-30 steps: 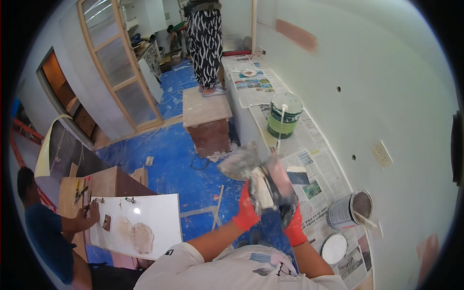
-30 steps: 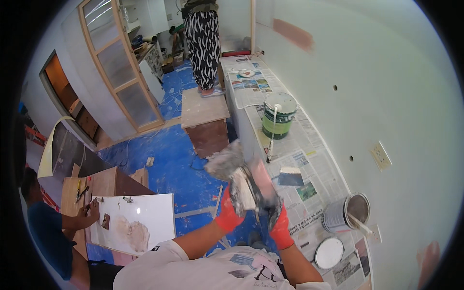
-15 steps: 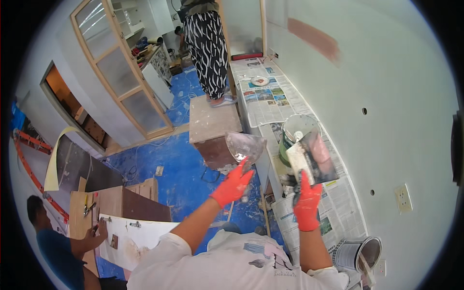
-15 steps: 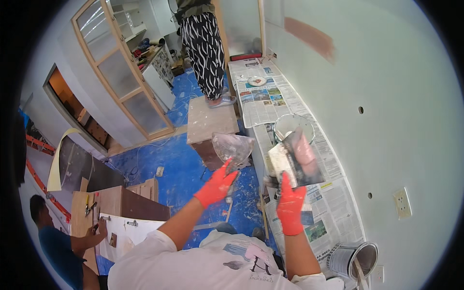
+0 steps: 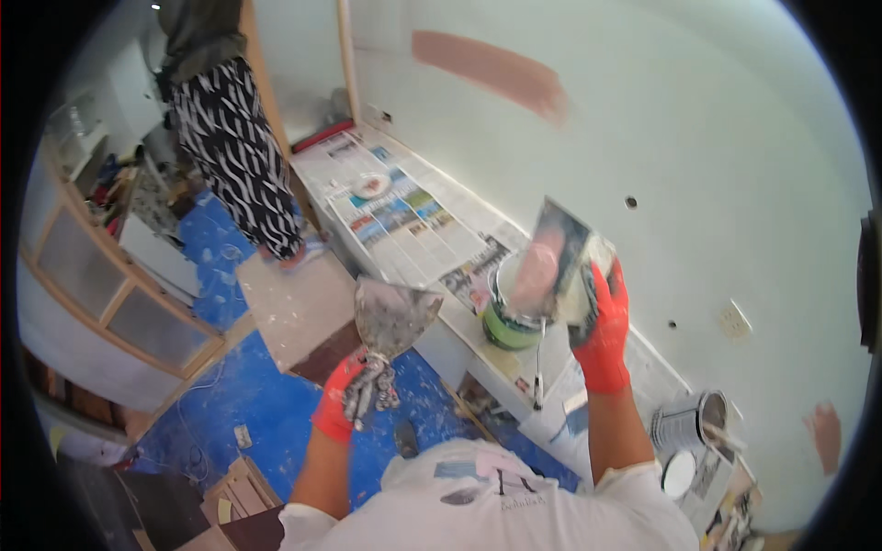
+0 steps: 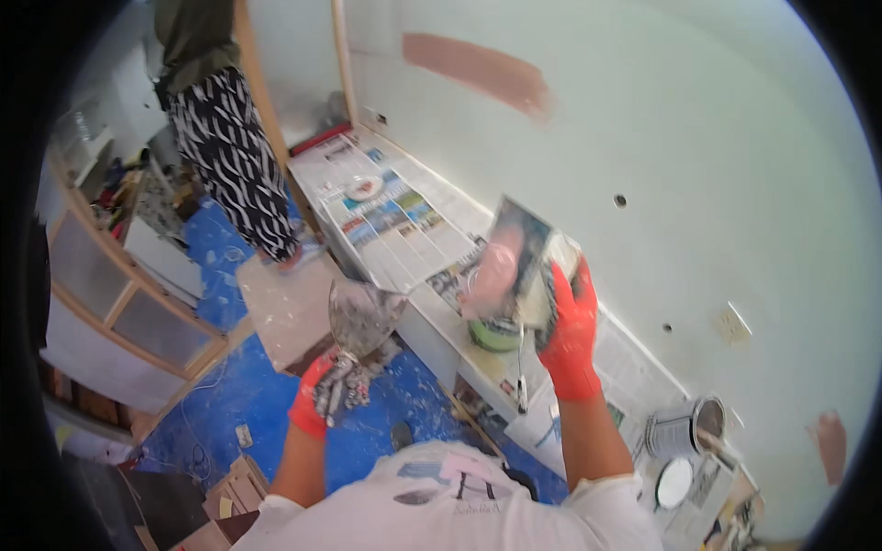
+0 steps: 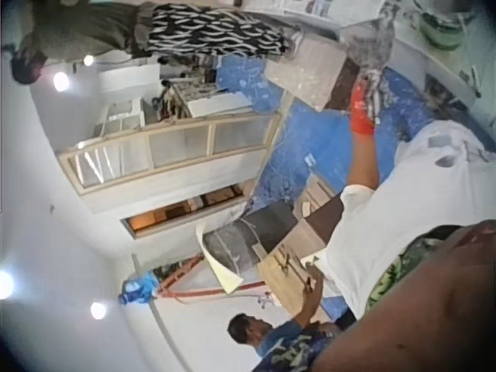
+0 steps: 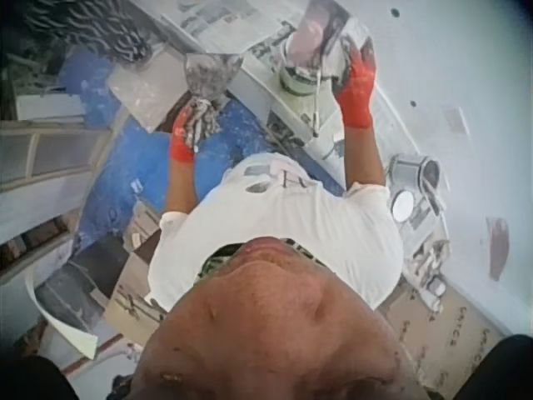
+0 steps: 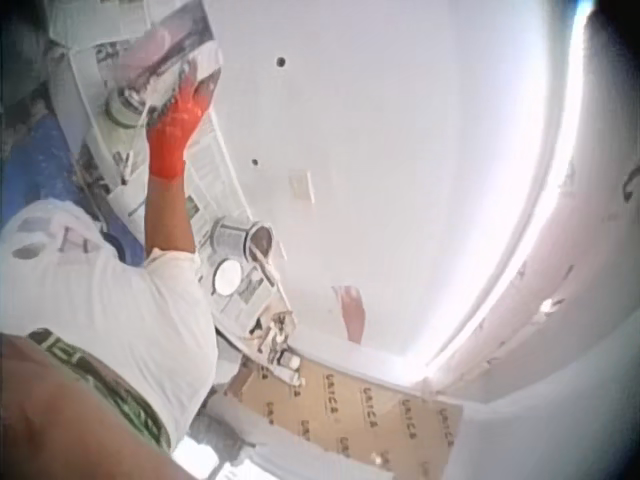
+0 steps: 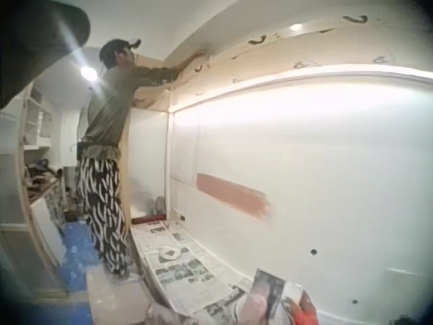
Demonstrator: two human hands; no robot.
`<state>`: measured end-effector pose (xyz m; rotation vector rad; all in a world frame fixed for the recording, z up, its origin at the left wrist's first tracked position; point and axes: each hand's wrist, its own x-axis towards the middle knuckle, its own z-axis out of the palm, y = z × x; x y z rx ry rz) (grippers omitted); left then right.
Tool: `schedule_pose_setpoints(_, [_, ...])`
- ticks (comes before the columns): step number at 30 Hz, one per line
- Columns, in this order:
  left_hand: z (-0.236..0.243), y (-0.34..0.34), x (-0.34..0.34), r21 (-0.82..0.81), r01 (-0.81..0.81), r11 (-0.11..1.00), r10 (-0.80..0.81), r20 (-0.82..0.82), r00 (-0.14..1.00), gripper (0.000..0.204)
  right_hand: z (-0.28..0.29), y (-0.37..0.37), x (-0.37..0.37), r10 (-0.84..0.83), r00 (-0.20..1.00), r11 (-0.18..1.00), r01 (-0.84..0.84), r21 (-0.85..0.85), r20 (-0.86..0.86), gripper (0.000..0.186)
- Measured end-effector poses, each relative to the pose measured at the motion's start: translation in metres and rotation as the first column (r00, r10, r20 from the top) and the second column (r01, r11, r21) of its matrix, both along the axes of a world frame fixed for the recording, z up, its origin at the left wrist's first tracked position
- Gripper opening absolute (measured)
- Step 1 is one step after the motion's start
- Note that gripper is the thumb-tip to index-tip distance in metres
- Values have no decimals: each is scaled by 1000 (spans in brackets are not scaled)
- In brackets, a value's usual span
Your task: The person spreads pink putty onto a white wall using a scraper and a putty knife, taking the material from a pile on a larger metal plate.
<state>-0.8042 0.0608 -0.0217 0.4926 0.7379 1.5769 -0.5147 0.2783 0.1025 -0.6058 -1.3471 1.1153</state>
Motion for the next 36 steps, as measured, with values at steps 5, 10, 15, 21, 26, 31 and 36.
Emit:
schedule_pose_setpoints(5, [15, 13, -41, 59, 328, 943, -334, 158, 929, 30, 42, -18, -82, 85, 965, 960, -146, -240, -248, 42])
schedule_pose_setpoints(10, [37, 42, -50, 34, 401, 915, -401, 170, 900, 30, 17, -30, -83, -616, 751, 352, -8, 936, 238, 36])
schedule_pose_setpoints(15, [59, 75, -74, 171, 519, 838, -540, 122, 833, 31, 61, -29, -97, 290, 801, 553, -587, 591, 524, 39])
schedule_pose_setpoints(21, [71, 94, -66, 135, 570, 810, -581, 65, 811, 42, 70, 1, -68, 133, 687, 457, -682, 571, 715, 34])
schedule_pose_setpoints(26, [83, 121, -49, 171, 627, 760, -630, -48, 775, 38, 66, 29, -37, 40, 671, 480, -663, 575, 740, 42])
schedule_pose_setpoints(31, [84, 156, -56, 191, 632, 751, -634, -57, 771, 40, 71, 56, -23, -180, 468, 561, -673, 481, 865, 41])
schedule_pose_setpoints(36, [78, 250, -116, 292, 218, 931, -109, -348, 931, 53, 23, 91, 8, -197, 597, 842, -303, 446, 778, 37])
